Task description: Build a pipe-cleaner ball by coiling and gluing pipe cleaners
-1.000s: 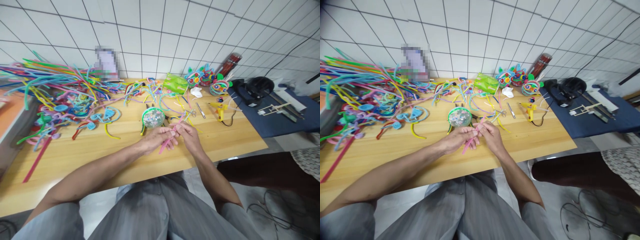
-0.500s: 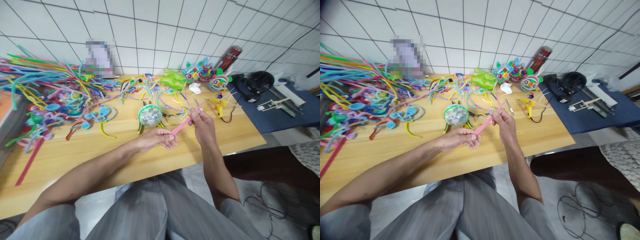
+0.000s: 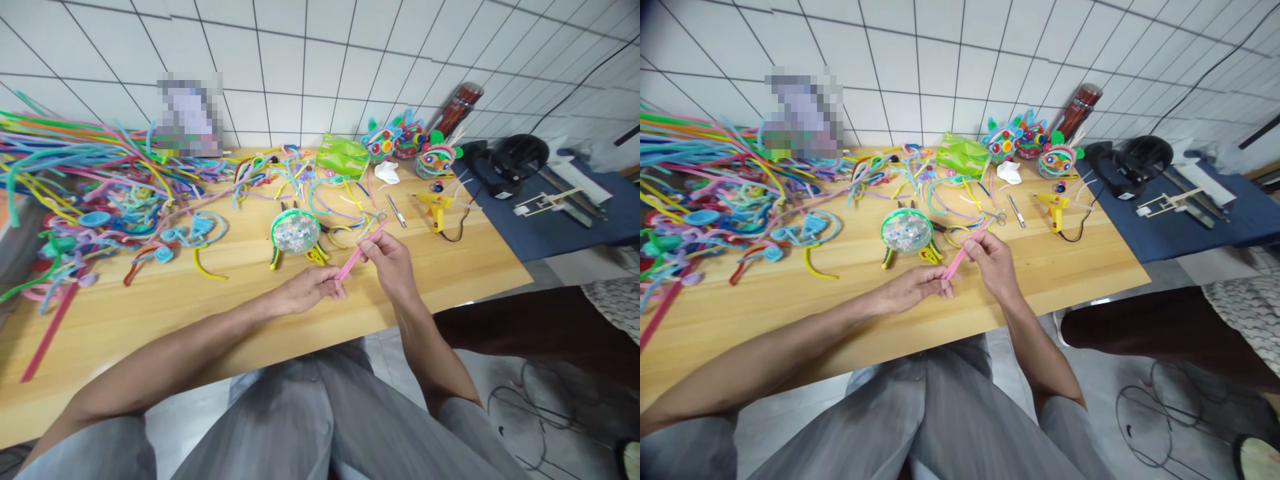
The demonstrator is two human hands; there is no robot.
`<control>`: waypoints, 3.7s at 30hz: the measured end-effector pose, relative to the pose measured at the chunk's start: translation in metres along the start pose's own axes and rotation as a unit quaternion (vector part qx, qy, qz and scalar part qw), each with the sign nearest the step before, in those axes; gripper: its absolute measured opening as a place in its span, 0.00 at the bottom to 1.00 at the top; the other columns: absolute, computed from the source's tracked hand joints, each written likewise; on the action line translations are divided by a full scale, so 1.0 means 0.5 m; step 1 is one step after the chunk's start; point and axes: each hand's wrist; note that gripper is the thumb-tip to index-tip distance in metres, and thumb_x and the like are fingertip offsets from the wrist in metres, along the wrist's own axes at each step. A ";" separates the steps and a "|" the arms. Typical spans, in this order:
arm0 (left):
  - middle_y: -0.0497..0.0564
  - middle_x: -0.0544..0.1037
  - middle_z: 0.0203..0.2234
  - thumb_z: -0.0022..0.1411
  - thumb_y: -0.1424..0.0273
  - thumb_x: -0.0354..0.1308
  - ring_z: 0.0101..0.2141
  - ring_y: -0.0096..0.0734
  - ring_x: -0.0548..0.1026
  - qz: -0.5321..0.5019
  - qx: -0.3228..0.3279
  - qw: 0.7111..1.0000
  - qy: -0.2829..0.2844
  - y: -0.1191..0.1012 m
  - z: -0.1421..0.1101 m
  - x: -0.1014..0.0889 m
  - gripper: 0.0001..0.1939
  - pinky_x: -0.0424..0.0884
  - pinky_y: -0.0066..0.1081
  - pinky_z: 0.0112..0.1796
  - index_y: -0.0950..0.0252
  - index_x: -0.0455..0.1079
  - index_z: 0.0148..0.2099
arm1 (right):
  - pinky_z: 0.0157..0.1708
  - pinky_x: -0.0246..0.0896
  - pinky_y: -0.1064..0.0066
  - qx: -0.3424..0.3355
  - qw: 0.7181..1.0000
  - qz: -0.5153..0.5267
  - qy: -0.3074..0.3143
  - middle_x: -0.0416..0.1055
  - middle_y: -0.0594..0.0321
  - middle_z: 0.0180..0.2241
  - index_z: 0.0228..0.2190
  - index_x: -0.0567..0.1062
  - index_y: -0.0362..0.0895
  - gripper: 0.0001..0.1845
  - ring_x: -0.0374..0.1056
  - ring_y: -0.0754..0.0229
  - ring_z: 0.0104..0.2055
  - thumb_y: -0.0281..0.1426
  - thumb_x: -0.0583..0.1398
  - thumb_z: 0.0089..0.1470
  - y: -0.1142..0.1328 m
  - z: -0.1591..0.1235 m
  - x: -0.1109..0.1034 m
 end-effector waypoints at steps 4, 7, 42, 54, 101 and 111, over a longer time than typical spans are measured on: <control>0.50 0.80 0.35 0.63 0.60 0.63 0.31 0.28 0.76 -0.086 -0.021 0.995 -0.041 0.002 0.004 0.014 0.16 0.71 0.29 0.36 0.64 0.72 0.49 | 0.33 0.64 0.67 0.007 1.000 -0.017 0.015 0.72 0.68 0.25 0.30 0.78 0.47 0.21 0.66 0.61 0.28 0.53 0.68 0.57 -0.010 -0.024 0.021; 0.45 0.75 0.29 0.59 0.64 0.59 0.25 0.24 0.64 -0.074 -0.041 0.993 -0.081 -0.003 0.004 0.024 0.11 0.61 0.27 0.28 0.63 0.71 0.44 | 0.33 0.66 0.68 0.022 0.999 -0.006 0.033 0.72 0.67 0.25 0.31 0.78 0.47 0.22 0.67 0.61 0.28 0.54 0.67 0.57 -0.023 -0.037 0.034; 0.40 0.60 0.21 0.57 0.37 0.63 0.23 0.22 0.54 -0.112 -0.073 0.983 -0.123 -0.001 0.013 0.048 0.33 0.48 0.27 0.25 0.64 0.71 0.38 | 0.58 0.63 0.56 -0.168 0.800 -0.538 0.207 0.80 0.48 0.52 0.52 0.80 0.43 0.17 0.72 0.44 0.56 0.37 0.64 0.64 -0.078 0.161 0.008; 0.39 0.57 0.20 0.59 0.39 0.63 0.21 0.21 0.53 -0.146 -0.043 0.973 -0.171 -0.032 0.008 0.038 0.30 0.47 0.27 0.23 0.65 0.72 0.40 | 0.53 0.64 0.53 -0.130 0.853 -0.491 0.117 0.77 0.45 0.48 0.47 0.80 0.41 0.18 0.70 0.42 0.52 0.35 0.59 0.60 -0.077 0.140 -0.008; 0.36 0.51 0.16 0.57 0.44 0.66 0.18 0.19 0.47 -0.068 0.090 0.941 -0.319 -0.214 0.006 -0.148 0.28 0.43 0.26 0.20 0.66 0.78 0.41 | 0.31 0.64 0.67 -0.059 0.979 -0.082 0.177 0.78 0.59 0.39 0.48 0.77 0.46 0.21 0.71 0.57 0.37 0.48 0.56 0.66 0.104 0.182 0.097; 0.36 0.51 0.16 0.57 0.44 0.68 0.16 0.17 0.46 -0.104 0.094 0.950 -0.278 -0.210 0.005 -0.152 0.27 0.43 0.24 0.17 0.65 0.74 0.36 | 0.30 0.61 0.68 -0.064 0.976 -0.111 0.178 0.76 0.62 0.36 0.46 0.77 0.46 0.19 0.66 0.60 0.31 0.45 0.54 0.67 0.108 0.177 0.095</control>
Point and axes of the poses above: each hand's wrist, its own z-axis towards the middle knuckle, its own x-axis out of the palm, y = z × x
